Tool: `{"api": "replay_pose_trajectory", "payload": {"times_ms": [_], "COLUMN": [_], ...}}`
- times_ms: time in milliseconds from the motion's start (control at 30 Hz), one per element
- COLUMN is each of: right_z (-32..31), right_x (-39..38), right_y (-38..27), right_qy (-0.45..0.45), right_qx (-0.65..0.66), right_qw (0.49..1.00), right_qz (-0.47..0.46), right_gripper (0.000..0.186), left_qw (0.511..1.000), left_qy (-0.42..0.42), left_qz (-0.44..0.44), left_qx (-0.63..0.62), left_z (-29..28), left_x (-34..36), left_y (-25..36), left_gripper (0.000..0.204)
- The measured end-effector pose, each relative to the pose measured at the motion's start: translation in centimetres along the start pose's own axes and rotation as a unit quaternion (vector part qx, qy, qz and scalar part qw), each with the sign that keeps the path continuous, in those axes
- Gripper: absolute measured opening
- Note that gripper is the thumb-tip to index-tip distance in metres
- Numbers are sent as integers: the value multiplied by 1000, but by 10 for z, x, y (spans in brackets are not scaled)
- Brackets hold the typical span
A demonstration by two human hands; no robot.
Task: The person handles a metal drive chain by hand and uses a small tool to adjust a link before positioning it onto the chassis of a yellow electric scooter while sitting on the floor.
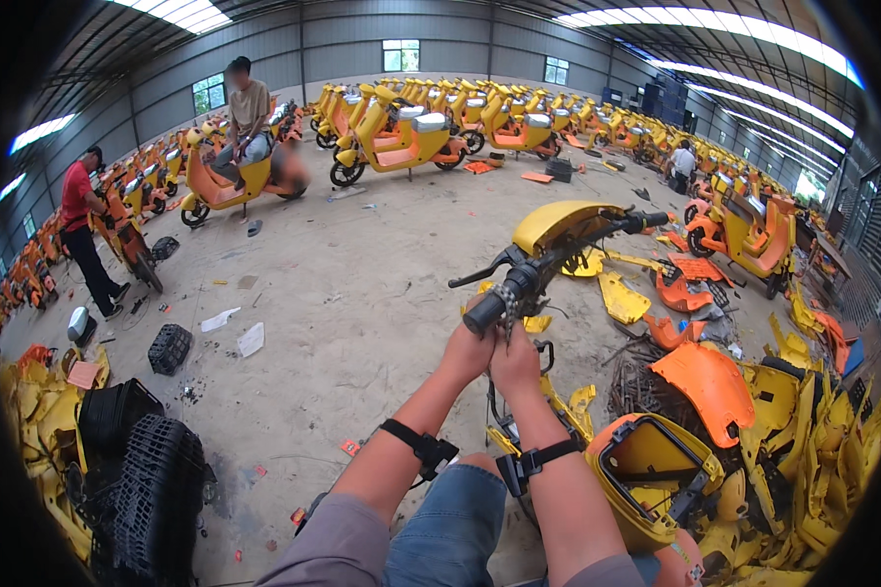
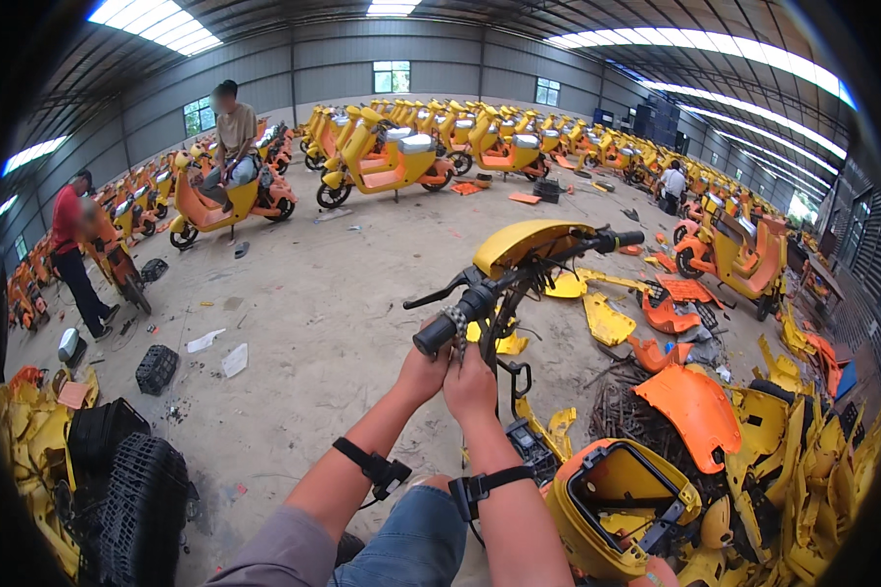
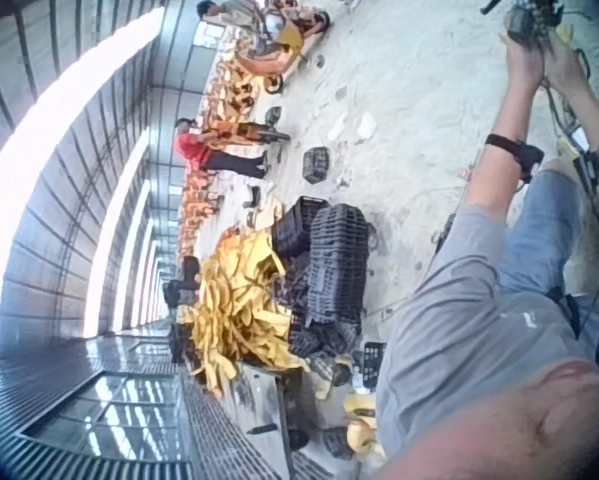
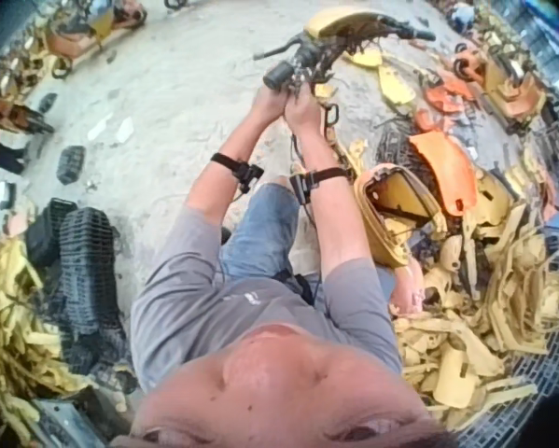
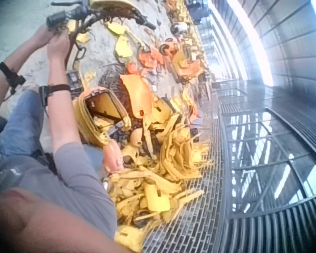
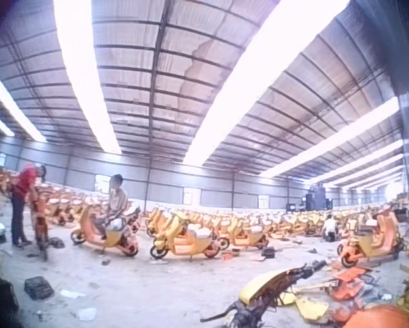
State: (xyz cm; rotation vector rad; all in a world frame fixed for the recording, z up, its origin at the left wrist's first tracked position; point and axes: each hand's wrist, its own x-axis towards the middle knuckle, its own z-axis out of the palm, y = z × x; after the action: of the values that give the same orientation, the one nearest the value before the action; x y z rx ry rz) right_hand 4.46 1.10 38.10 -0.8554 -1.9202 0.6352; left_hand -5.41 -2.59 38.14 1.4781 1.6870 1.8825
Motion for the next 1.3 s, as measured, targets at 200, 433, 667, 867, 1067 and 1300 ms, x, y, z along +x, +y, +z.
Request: {"api": "replay_pose_trajectory", "payload": {"times_ms": [200,433,667,867,1067,1300], "right_z": [9,1,-12,-7,-8,-6], "right_x": [-18,-17,-31,-34,-40,-40], "right_y": [1,-22,-22,-21,-18,-21], "right_qy": [-27,-81,-37,-41,-27,-31], "right_qx": [89,9,57,51,42,56], "right_qw": [994,996,997,998,999,998], "right_qz": [54,45,36,19,8,8], "right_gripper": [26,23,33,31,28,26], "left_qw": [994,978,986,978,982,982], "left_qy": [17,148,161,207,181,178], "left_qz": [-41,-99,-43,29,30,22], "left_qx": [-100,-107,10,-20,-43,-58], "left_z": [-23,-45,-39,-42,-41,-41], "left_x": [-16,41,35,32,34,30], "left_y": [4,35,21,17,6,12], "left_gripper": [97,39,40,37,33,31]}}
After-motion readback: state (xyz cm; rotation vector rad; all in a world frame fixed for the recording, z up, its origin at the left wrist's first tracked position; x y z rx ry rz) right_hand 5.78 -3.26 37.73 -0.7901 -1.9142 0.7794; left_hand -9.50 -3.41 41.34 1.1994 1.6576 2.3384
